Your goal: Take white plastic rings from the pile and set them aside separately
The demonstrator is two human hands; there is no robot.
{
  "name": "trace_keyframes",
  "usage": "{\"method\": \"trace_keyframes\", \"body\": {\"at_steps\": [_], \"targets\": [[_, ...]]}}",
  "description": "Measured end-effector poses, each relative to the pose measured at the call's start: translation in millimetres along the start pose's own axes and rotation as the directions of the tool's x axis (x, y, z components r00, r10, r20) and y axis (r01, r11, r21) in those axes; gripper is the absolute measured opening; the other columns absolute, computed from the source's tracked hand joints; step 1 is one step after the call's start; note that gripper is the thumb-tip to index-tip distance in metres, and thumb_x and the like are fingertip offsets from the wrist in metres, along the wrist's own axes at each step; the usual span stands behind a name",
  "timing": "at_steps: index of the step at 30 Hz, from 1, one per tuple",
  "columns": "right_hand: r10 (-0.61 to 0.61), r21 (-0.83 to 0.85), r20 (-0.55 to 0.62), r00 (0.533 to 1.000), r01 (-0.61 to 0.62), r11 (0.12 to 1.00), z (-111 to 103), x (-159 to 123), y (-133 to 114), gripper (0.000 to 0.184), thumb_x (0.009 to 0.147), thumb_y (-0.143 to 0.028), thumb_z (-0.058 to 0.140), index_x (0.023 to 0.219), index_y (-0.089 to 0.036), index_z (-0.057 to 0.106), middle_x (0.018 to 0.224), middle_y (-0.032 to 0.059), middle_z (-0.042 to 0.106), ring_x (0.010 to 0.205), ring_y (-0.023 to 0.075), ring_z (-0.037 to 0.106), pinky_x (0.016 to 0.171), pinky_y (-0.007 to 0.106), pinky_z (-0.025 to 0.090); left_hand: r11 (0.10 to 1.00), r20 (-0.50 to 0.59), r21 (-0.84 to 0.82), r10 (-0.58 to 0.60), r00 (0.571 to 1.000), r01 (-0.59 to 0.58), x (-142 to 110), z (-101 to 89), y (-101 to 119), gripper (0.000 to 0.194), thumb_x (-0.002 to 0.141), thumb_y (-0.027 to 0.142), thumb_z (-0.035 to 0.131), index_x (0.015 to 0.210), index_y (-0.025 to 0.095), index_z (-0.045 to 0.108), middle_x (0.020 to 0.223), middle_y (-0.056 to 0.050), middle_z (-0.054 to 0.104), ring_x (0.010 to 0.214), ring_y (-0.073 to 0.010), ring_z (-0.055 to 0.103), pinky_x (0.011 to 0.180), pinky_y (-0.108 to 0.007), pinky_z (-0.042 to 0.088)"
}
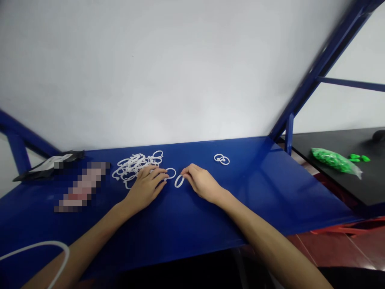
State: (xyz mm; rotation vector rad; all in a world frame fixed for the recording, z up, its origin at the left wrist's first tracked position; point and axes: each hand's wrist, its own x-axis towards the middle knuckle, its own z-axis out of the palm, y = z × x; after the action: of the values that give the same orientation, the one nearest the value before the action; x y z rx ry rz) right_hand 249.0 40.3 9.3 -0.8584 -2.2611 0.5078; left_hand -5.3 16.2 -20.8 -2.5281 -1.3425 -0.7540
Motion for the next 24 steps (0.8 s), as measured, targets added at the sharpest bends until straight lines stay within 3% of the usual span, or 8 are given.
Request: {"method": "trace_keyframes", "body": {"at_steps": [4,10,14,19,24], "targets": [[0.013,-0.019,0.003,1.0,-0.013,1.0,-2,0,0,0.015,0.103,-0.024,0.046,0.101,-0.019,0.06,0.096,0.0074,0.068,0.087,0.0189,0.067,0.079,0.034,0.055,0.997,0.034,-0.056,0.045,0.998,-0.043,0,-4.5,9,0.019,0.096,0.021,0.059,0.111,0.024,0.069,0.117,-0.007,0.07,0.117,-0.0296,0.053,0.102,-0.051,0.042],[0.059,-0.068,-0.027,0.998,-0.061,0.996,-4,1,3,0.014,0.103,-0.023,0.048,0.099,-0.018,0.061,0.097,0.0077,0.07,0.085,0.0182,0.067,0.077,0.032,0.054,0.997,0.027,-0.071,0.034,0.999,-0.032,-2,-6.4,11,0.041,0.094,0.026,0.062,0.134,0.023,0.058,0.132,-0.009,0.063,0.122,-0.03,0.049,0.106,-0.051,0.041],[0.206,-0.287,-0.066,0.976,-0.216,0.933,-18,4,17,0.012,0.102,-0.024,0.051,0.103,-0.019,0.062,0.102,0.0059,0.072,0.092,0.0173,0.069,0.083,0.029,0.052,0.998,0.08,-0.055,0.006,0.997,-0.001,-4,-6.7,5,0.039,0.093,0.021,0.06,0.131,0.022,0.06,0.136,-0.009,0.059,0.127,-0.032,0.045,0.107,-0.054,0.041],[0.377,-0.442,-0.241,0.894,-0.447,0.778,-58,1,38,0.016,0.097,-0.022,0.052,0.106,-0.017,0.064,0.105,0.0108,0.073,0.09,0.0234,0.069,0.078,0.033,0.05,0.995,0.082,-0.103,0.009,0.997,0.0,-3,-10.2,4,0.011,0.095,0.02,0.056,0.099,0.022,0.067,0.126,-0.007,0.064,0.123,-0.0307,0.046,0.104,-0.054,0.04],[0.556,-0.535,-0.372,0.743,-0.661,0.525,-88,-6,42,0.023,0.095,-0.029,0.051,0.111,-0.019,0.064,0.103,0.0117,0.074,0.09,0.0273,0.07,0.071,0.034,0.047,0.989,0.114,-0.148,0.023,0.993,-0.006,0,-14.4,8,0.011,0.097,0.02,0.055,0.099,0.022,0.066,0.113,-0.005,0.067,0.114,-0.0272,0.051,0.101,-0.048,0.04]]}}
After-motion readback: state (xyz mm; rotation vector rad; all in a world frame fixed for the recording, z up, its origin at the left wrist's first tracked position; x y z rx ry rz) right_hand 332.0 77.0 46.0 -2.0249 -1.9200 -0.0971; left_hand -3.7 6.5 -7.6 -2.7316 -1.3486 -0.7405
